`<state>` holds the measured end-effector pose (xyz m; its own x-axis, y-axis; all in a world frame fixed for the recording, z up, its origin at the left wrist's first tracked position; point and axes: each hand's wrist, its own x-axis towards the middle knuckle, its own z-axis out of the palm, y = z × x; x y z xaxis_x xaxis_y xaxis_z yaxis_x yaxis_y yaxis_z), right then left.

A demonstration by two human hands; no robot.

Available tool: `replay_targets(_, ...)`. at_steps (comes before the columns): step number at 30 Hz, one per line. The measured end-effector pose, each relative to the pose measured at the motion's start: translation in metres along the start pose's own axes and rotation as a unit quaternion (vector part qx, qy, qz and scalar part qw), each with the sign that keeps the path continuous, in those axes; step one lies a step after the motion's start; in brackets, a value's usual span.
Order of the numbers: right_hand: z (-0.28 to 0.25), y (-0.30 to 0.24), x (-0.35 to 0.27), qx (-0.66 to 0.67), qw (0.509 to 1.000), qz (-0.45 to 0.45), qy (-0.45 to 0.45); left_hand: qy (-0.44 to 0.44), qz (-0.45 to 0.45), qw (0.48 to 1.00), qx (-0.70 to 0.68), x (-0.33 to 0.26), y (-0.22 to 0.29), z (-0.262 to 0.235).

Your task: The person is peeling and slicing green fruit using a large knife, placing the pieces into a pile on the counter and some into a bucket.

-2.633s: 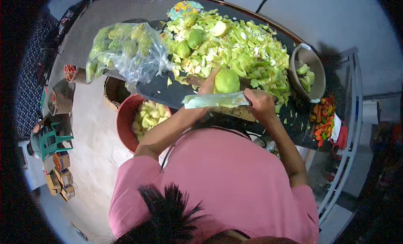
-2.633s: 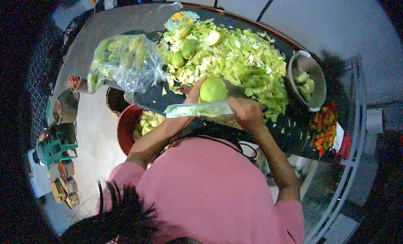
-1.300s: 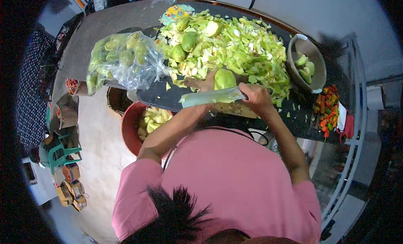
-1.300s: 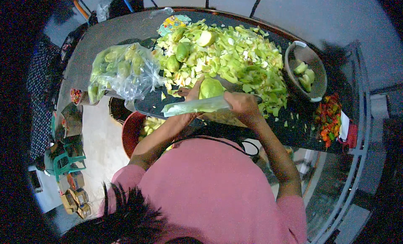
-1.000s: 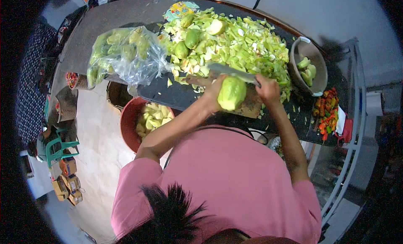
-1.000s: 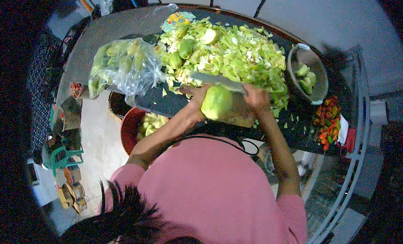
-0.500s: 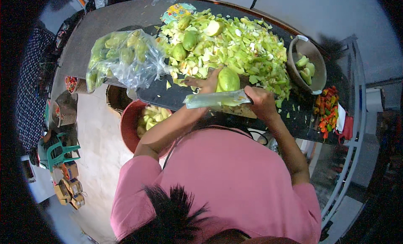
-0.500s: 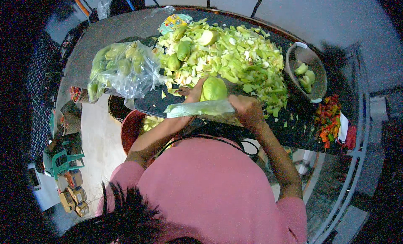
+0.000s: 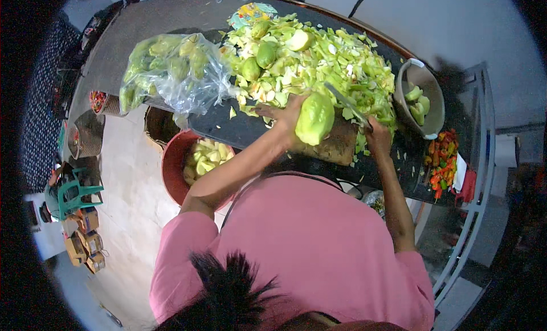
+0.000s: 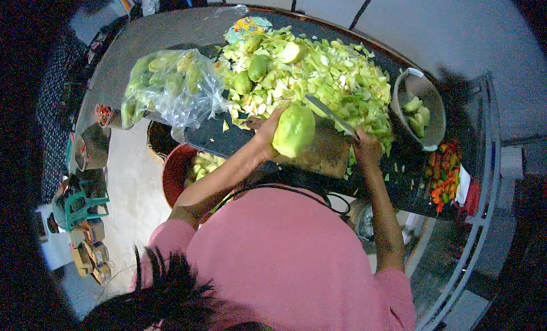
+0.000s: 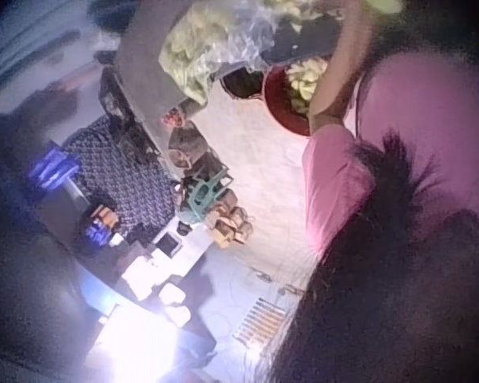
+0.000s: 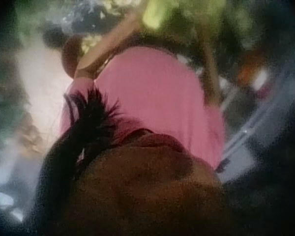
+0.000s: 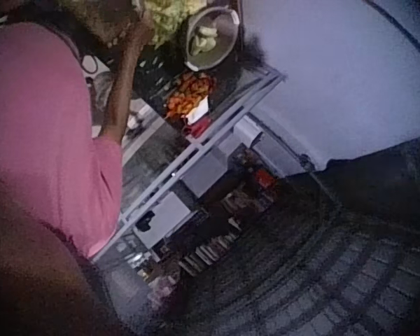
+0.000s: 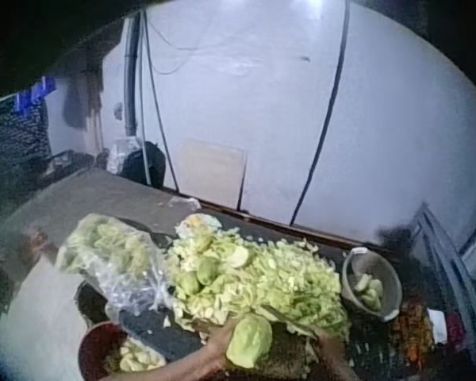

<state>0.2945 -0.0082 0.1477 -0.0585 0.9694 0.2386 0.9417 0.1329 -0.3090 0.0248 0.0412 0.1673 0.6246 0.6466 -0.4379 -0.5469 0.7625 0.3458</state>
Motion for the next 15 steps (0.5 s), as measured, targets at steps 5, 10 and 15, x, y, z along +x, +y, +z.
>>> replay_targets(5, -0.022, -0.047, -0.004, 0.048, 0.983, -0.173, 0.043, 0.001, -0.026, 1.0, -0.012, 0.007, -0.001, -0.003)
replay_targets(10, -0.03, -0.09, 0.006, 0.051, 0.976, -0.211, 0.015, 0.07, 0.042, 0.996, 0.045, 0.027, -0.01, -0.008)
replay_targets(15, -0.025, -0.085, 0.005, 0.029, 0.98, -0.196, -0.008, 0.088, 0.068, 0.99, 0.084, 0.015, -0.007, 0.009)
